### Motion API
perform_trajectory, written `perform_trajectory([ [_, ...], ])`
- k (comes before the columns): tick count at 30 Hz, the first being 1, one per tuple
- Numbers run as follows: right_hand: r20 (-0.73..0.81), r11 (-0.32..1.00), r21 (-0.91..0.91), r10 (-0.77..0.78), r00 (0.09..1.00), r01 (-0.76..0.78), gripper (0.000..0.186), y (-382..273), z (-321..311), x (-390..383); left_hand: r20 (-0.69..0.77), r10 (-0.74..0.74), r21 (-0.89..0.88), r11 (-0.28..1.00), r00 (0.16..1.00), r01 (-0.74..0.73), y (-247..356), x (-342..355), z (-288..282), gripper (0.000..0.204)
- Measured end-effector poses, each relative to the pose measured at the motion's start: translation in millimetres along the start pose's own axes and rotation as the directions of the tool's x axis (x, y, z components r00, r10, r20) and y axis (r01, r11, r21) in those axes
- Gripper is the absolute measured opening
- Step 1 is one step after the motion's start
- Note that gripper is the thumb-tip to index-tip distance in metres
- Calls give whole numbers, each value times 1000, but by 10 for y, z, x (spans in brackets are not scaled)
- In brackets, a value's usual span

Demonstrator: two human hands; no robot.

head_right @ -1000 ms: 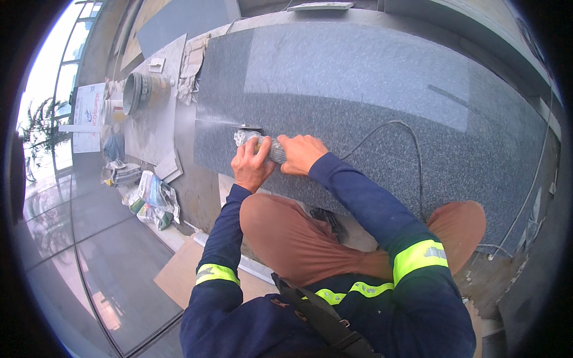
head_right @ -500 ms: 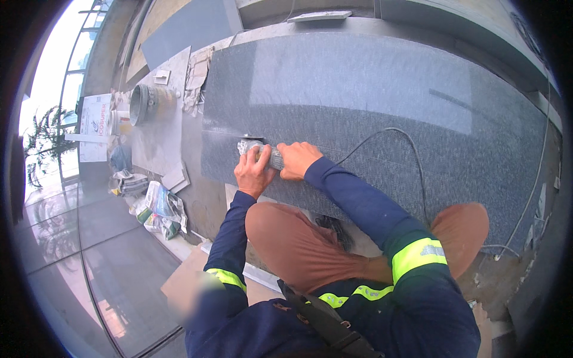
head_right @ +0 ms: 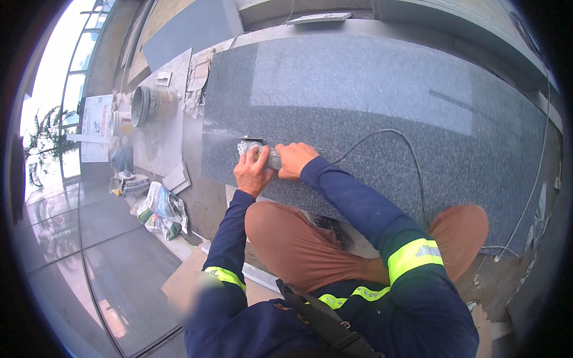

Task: The person receives an angle grinder and cuts a large stone slab on the floor. They make two separate cuts along the slab surface while kneeling.

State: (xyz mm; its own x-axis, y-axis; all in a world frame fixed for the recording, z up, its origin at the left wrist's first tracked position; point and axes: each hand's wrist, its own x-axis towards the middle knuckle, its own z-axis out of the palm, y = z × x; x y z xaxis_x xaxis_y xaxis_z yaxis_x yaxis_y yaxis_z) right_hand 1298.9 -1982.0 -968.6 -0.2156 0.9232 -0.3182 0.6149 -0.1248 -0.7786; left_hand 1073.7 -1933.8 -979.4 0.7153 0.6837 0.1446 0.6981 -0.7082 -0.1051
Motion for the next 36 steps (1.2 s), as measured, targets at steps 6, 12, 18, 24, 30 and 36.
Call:
perform_trajectory([
  [6, -6, 1000, -3, 3, 1000, -3, 58, 10, -105, -194, -82, 28, 1, 1000, 996, -28, 135, 4, -77, 77],
  [12, -44, 1000, 12, -8, 999, 9, 49, 30, -162, -326, -92, 45, 4, 999, 995, -44, 237, 26, -145, 76],
  [18, -38, 1000, 16, 7, 999, -7, 50, 80, -184, -401, -83, 57, 11, 998, 995, -56, 329, 56, -179, 76],
  [24, -48, 1000, 12, -3, 999, 4, 52, 87, -153, -386, -84, 58, 11, 998, 995, -57, 306, 31, -162, 76],
  [30, -46, 1000, 17, 2, 999, -1, 53, 100, -29, -165, -66, 59, 34, 998, 996, -57, 140, 61, -52, 74],
  [36, -34, 999, 35, -8, 999, 9, 48, 74, 49, 18, 8, 36, 27, 999, 999, -36, -5, 37, -12, 77],
])
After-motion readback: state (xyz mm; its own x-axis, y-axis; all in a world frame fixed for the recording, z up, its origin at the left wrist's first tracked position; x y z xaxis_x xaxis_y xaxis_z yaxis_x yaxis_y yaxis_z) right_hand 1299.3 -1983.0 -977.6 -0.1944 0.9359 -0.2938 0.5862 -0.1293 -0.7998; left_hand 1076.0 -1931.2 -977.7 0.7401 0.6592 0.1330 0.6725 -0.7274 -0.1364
